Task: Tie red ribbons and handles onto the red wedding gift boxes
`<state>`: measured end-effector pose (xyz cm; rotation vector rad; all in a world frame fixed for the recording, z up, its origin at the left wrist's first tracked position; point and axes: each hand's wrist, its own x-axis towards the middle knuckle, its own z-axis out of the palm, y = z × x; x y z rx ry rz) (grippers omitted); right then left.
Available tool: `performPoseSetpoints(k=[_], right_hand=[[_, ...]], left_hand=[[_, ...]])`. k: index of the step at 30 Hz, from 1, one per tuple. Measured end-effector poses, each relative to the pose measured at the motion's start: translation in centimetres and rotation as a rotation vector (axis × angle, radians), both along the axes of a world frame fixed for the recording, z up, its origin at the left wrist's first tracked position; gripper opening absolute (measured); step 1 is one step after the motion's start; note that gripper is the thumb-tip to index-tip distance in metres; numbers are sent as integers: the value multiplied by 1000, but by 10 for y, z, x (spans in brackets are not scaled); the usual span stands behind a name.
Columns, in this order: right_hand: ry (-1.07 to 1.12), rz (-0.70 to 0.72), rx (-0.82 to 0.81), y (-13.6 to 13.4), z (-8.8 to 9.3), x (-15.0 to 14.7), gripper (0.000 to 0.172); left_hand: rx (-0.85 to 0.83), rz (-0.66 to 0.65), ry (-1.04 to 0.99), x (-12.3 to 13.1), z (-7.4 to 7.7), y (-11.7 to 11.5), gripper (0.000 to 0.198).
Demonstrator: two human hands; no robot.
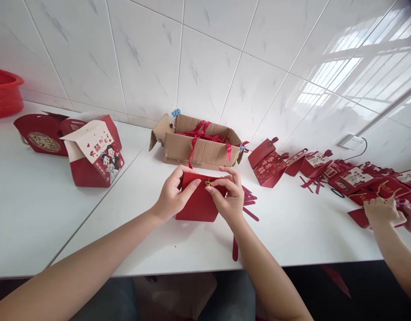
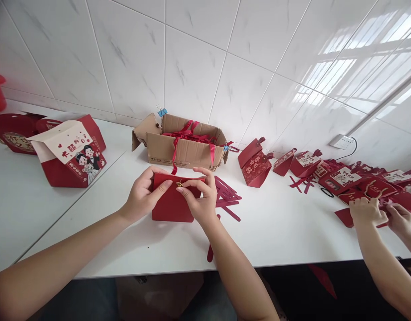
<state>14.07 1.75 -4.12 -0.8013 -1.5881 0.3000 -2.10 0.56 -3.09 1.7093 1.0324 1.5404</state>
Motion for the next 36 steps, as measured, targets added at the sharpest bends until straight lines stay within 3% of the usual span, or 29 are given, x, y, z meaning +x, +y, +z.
performPoseSetpoints(k=[9, 14, 19, 22, 25, 27, 28, 30, 32, 36], right_hand=[[65, -107, 88, -10, 1, -7, 11], [177, 41, 71, -8, -1, -4, 39], [90, 181, 40, -5, 1, 4, 22], [83, 198, 85, -4, -1, 5, 21], [146, 132, 99, -1, -4, 3, 21], [265, 65, 30, 0, -3, 2, 21], [327, 41, -27, 1, -3, 1, 22], [426, 13, -135, 0, 0, 0, 23], [483, 9, -176, -1, 2, -1, 24], [511, 28, -135, -4, 5, -4, 27]], left_hand=[[145, 14, 37, 1, -7, -3, 9], [261, -109, -21, -1, -8, -2, 5], [406, -190, 23, -4, -8, 3, 11], [563, -70, 178, -5, -8, 8, 16], [745, 245, 276, -3, -12, 8, 24], [856, 387, 330, 3, -18, 5, 27], [883, 393, 383, 7, -21, 2, 25], [843, 333, 530, 17, -30, -2, 20], [701, 320, 635, 29, -38, -6, 22], [531, 427, 662, 42, -50, -2, 31]])
